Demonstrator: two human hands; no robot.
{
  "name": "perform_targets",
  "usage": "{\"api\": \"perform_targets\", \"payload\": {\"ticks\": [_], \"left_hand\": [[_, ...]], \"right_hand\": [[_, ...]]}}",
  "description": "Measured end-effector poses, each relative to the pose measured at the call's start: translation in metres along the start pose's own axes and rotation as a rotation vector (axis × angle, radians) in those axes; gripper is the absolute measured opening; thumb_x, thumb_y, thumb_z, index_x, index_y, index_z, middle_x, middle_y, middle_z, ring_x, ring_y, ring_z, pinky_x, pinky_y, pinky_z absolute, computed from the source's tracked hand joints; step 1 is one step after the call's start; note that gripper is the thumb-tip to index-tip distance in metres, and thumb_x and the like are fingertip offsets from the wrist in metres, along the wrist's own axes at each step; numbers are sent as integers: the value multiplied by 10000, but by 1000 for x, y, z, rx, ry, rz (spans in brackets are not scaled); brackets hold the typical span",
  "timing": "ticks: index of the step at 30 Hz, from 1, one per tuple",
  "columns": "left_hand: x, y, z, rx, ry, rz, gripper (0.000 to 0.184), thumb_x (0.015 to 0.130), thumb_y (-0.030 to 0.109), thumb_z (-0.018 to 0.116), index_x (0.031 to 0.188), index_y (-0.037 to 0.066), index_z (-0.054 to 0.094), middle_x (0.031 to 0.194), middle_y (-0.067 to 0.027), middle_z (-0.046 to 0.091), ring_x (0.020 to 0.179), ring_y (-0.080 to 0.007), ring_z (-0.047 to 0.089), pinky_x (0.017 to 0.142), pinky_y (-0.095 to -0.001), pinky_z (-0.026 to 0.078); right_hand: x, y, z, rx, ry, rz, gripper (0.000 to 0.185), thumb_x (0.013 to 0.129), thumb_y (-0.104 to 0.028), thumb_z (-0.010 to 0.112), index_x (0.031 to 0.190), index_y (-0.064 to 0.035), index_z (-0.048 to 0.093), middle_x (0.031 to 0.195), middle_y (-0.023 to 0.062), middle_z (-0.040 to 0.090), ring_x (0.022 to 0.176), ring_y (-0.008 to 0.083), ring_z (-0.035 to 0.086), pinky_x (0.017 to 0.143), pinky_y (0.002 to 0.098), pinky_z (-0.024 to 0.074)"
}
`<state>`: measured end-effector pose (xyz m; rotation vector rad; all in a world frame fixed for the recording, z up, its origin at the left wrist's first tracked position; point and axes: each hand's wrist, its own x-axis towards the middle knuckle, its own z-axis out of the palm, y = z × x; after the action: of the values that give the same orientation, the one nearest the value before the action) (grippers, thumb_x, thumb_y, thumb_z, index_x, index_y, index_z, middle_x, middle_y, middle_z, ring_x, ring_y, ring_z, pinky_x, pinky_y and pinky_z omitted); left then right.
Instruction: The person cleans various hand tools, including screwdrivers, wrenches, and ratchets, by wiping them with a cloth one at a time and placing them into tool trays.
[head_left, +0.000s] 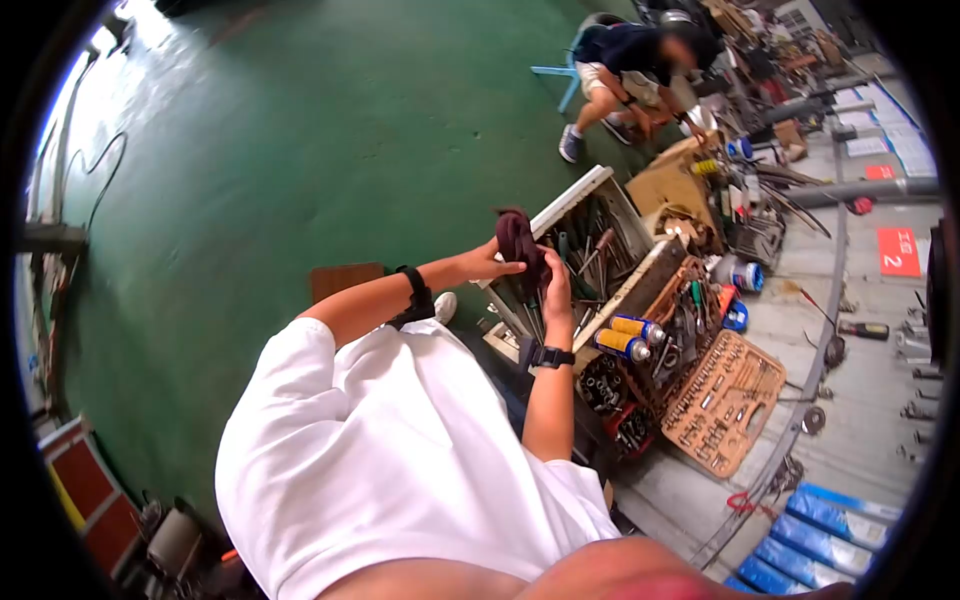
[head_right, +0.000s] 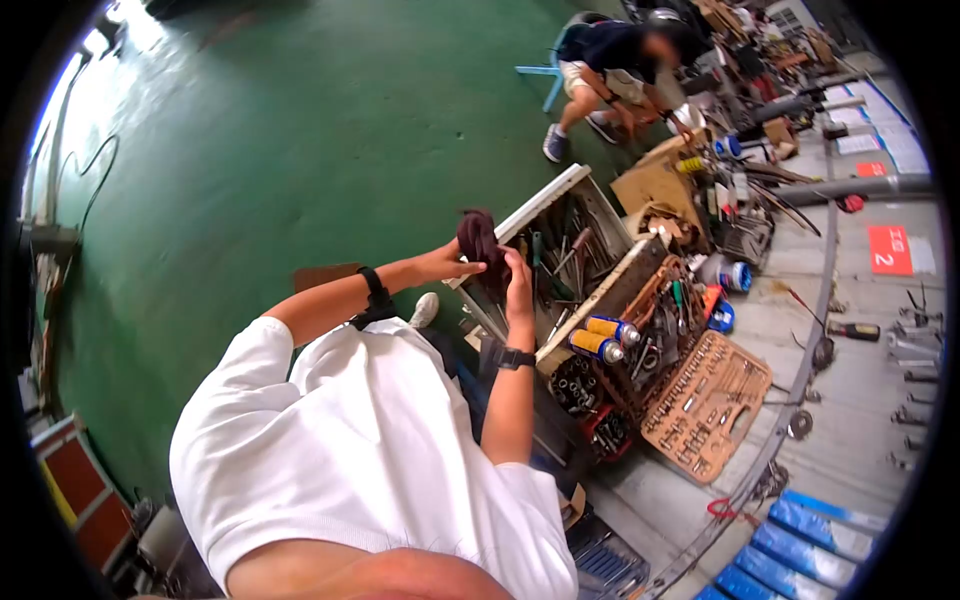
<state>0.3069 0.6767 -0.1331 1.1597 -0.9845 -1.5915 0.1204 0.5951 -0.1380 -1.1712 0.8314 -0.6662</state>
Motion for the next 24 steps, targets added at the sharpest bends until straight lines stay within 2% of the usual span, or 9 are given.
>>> {"api": "perform_targets", "payload": {"ticks": [3,5,6,8,9,15,17,21,24], "left_hand": [[17,-8,-6,-29,174,-40,558,942,219,649,1416,101,379,1208,-41,589,1106,-161,584,816,-340,558],[31,-29,-19,-102,322,138,451,923,150,618,1342,86,464,1092,-3,622,987,-130,610,800,-306,538],[24,-17,-16,-77,423,48,340,922,116,568,1258,72,547,1016,14,622,947,-108,590,781,-274,512],[18,-26,-25,-17,428,33,314,927,126,566,1236,71,566,1007,16,623,927,-102,583,780,-266,501],[14,-32,-26,12,419,36,290,932,135,563,1213,69,586,997,18,624,907,-96,576,780,-258,490],[-24,-28,-30,-59,497,-72,308,933,245,593,1163,41,616,1005,-37,661,880,-122,607,817,-271,494],[-37,3,-19,-355,649,-217,347,934,303,589,1165,46,619,1000,-55,668,886,-141,630,840,-269,500],[-44,-7,-27,-33,636,-193,396,950,353,561,1230,75,595,1223,-74,594,1044,-158,613,864,-311,526],[-39,-54,-55,-145,500,-128,434,976,387,506,1281,84,563,1285,-66,552,1097,-160,589,881,-316,523]], "right_hand": [[28,5,-7,9,-102,3,439,1025,-340,426,1217,18,591,1165,84,643,1084,172,600,969,305,441],[50,42,-36,-177,-57,-56,403,1022,-328,451,1191,-7,626,1155,104,656,1085,170,603,961,304,445],[53,63,-47,-656,156,-49,379,1004,-326,487,1144,-17,657,1083,120,691,1040,184,640,892,313,483],[46,87,-60,-880,392,180,343,886,-251,571,1099,-1,670,975,175,721,955,366,675,821,424,527],[47,112,-73,-881,319,194,381,839,-212,587,1151,-2,649,1088,226,685,1037,411,636,878,453,509],[19,164,-89,-999,109,431,690,802,-232,626,1418,-13,406,1385,279,479,1281,427,465,1070,449,398],[13,165,-88,-975,30,466,756,792,-215,628,1461,-19,333,1441,286,399,1334,453,391,1117,459,351],[12,193,-100,-1104,166,272,623,815,-176,615,1383,-10,419,1378,281,440,1267,451,449,1060,489,408],[5,149,-83,-1155,261,339,523,822,-174,618,1308,-26,489,1356,220,477,1246,421,477,1028,483,438]]}}
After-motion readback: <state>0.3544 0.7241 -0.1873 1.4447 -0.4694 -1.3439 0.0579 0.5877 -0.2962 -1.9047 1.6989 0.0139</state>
